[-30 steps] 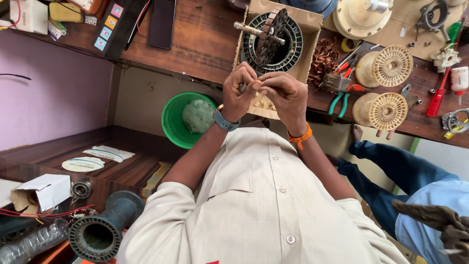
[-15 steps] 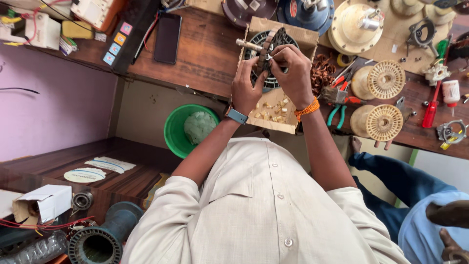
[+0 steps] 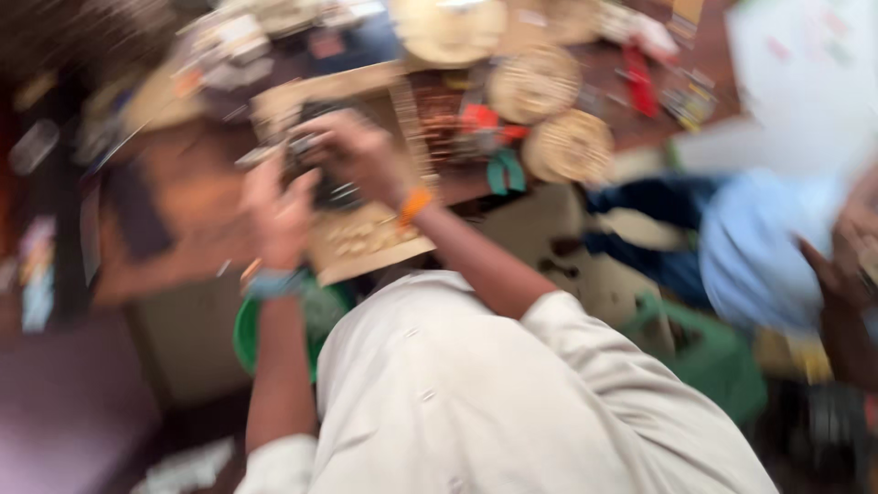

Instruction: The person fits small white insulation pieces into the slots of an electric motor stator held in a cardboard box on the workbench, pressing them in by hand one at a time. They reach into a wooden drawer for supplies, dip a hand into a green bucket, then pick up the stator and carry it across the workshop.

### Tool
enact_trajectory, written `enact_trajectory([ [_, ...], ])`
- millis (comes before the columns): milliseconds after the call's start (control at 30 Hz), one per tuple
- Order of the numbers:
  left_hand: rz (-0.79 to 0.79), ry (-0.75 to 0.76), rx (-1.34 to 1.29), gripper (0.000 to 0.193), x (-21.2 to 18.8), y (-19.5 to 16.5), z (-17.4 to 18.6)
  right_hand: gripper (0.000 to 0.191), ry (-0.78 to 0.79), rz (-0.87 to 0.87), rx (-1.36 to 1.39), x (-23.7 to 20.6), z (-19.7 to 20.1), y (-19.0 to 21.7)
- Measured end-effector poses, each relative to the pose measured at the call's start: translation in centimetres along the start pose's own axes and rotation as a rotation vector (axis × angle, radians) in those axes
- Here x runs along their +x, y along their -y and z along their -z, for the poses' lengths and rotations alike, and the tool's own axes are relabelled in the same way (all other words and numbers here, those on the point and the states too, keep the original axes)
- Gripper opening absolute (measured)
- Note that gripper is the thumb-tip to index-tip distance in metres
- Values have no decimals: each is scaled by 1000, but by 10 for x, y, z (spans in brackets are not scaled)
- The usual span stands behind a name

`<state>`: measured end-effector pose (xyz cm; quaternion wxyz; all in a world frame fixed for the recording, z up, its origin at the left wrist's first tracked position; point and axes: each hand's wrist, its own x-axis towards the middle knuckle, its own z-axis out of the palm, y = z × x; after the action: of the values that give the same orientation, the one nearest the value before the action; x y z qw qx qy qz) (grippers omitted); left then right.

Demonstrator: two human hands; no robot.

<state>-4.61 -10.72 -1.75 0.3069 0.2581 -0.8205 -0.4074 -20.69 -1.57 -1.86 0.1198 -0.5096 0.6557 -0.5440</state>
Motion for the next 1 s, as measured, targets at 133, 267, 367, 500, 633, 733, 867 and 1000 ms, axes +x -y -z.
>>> enact_trajectory([
  [133, 195, 14, -235, 47, -7, 9, -10, 26, -193, 2, 114, -4, -10, -17],
  [267, 323, 22, -417, 51, -14, 25, -12, 20, -117, 66, 44, -1, -12, -31],
  [367, 228, 43, -339, 49, -14, 33, -10, 18, -89, 70, 63, 1, -10, -31],
  [500, 229, 54, -394, 52, -13, 26, -10, 16, -67, 93, 78, 6, -10, -27],
  [633, 350, 26, -406, 53, -11, 11, -12, 15, -5, 90, 84, 12, -3, -26],
  [733, 224, 57, -269, 47, -11, 6, -12, 16, 13, 83, 96, 13, 0, -27],
  [867, 84, 74, -196, 38, -12, 2, -13, 21, 4, 97, 64, 12, 3, -28],
  [1000, 182, 78, -378, 37, -12, 3, -22, 19, -76, 144, 29, 7, 11, -23],
])
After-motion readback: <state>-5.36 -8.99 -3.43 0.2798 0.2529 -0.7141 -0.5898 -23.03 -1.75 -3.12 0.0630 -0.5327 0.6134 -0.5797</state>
